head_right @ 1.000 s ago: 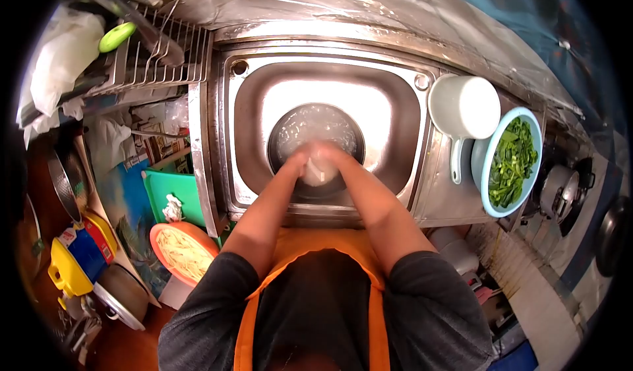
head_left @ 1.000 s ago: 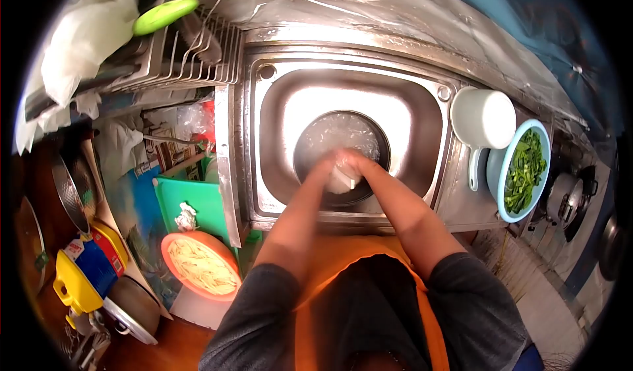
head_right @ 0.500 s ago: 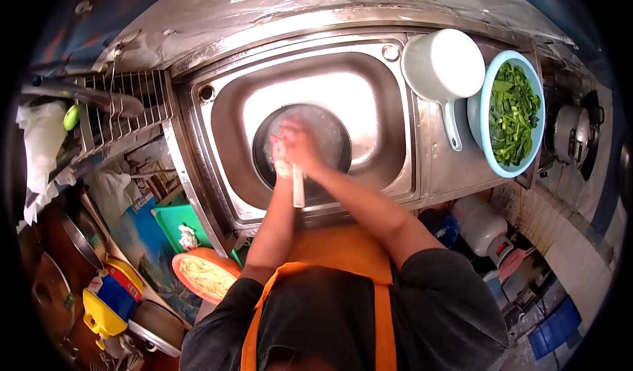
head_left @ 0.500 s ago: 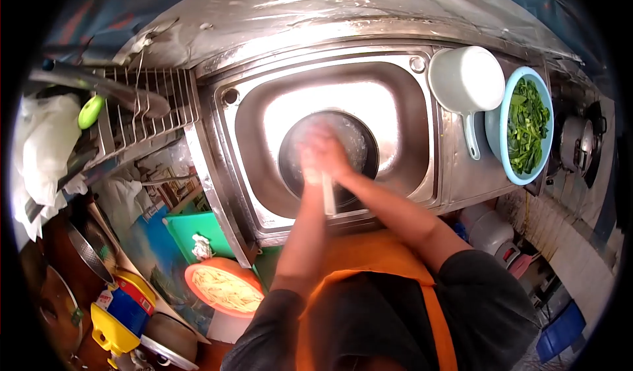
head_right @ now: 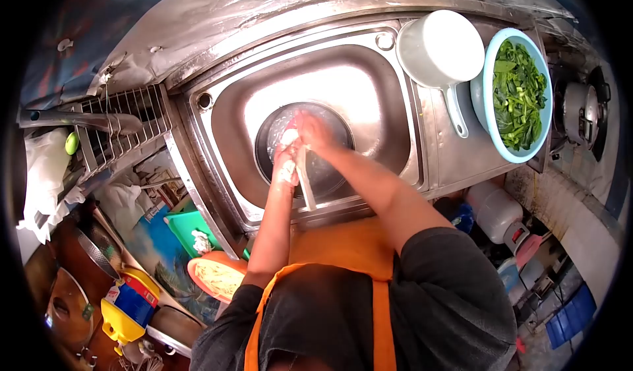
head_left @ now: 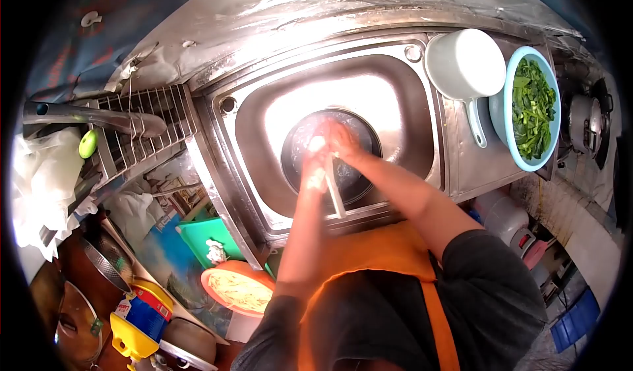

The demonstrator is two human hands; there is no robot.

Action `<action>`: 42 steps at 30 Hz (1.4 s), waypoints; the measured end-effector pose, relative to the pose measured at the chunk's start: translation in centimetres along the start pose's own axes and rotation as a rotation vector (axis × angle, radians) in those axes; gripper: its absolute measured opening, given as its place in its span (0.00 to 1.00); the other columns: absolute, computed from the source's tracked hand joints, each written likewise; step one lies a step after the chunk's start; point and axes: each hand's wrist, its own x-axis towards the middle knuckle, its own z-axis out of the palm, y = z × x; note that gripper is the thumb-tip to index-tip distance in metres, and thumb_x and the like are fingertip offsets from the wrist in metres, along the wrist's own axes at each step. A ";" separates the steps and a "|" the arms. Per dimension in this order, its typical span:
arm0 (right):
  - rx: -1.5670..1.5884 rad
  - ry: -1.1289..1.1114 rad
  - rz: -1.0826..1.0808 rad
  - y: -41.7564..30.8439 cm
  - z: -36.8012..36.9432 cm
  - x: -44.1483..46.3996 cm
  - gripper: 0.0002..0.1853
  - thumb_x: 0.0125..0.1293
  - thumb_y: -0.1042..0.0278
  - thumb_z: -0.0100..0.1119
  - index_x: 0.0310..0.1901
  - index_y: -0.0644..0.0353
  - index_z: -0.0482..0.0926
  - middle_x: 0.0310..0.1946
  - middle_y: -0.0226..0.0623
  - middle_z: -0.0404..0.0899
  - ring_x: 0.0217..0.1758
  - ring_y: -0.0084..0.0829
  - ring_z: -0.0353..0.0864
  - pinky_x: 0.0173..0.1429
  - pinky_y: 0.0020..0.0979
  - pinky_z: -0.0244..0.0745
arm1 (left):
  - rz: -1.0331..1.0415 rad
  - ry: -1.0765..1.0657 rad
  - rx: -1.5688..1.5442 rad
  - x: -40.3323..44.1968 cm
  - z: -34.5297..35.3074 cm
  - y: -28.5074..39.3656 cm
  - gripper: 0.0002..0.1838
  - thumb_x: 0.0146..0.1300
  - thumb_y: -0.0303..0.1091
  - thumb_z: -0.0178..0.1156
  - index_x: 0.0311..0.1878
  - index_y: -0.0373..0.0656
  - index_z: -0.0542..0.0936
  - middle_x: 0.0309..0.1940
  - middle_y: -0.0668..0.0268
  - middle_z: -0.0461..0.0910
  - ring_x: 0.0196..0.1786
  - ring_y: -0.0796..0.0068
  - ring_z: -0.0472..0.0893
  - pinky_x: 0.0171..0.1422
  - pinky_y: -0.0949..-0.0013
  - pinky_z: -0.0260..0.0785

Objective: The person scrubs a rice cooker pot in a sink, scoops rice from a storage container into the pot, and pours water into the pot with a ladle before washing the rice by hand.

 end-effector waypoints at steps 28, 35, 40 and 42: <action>0.190 -0.589 0.102 3.9 2.8 -1.6 0.18 0.62 0.56 0.48 0.46 0.55 0.80 0.48 0.44 0.77 0.49 0.41 0.77 0.53 0.36 0.72 | -0.539 0.152 0.229 3.9 -7.2 -6.3 0.21 0.64 0.46 0.49 0.52 0.42 0.73 0.44 0.61 0.77 0.43 0.65 0.77 0.48 0.59 0.72; 0.552 0.037 0.086 -3.1 0.8 -4.2 0.22 0.61 0.55 0.50 0.55 0.53 0.73 0.58 0.47 0.67 0.62 0.41 0.64 0.65 0.36 0.58 | 0.032 -0.532 -0.618 4.8 -5.7 -5.8 0.22 0.64 0.50 0.45 0.50 0.44 0.74 0.48 0.60 0.76 0.49 0.62 0.76 0.56 0.61 0.69; 0.487 0.396 0.076 -1.1 0.0 -1.9 0.13 0.57 0.69 0.52 0.43 0.59 0.80 0.48 0.43 0.76 0.53 0.43 0.75 0.57 0.38 0.69 | -0.069 -0.089 -0.570 1.4 -2.4 -4.9 0.24 0.68 0.51 0.40 0.56 0.44 0.71 0.52 0.60 0.73 0.54 0.63 0.74 0.60 0.61 0.66; 0.386 0.522 -0.145 -1.8 1.8 -2.4 0.13 0.57 0.68 0.52 0.43 0.57 0.81 0.49 0.41 0.76 0.57 0.44 0.72 0.60 0.41 0.66 | 0.033 0.028 -0.436 2.7 -3.1 -5.4 0.25 0.68 0.53 0.40 0.57 0.45 0.70 0.53 0.59 0.73 0.54 0.60 0.73 0.61 0.59 0.65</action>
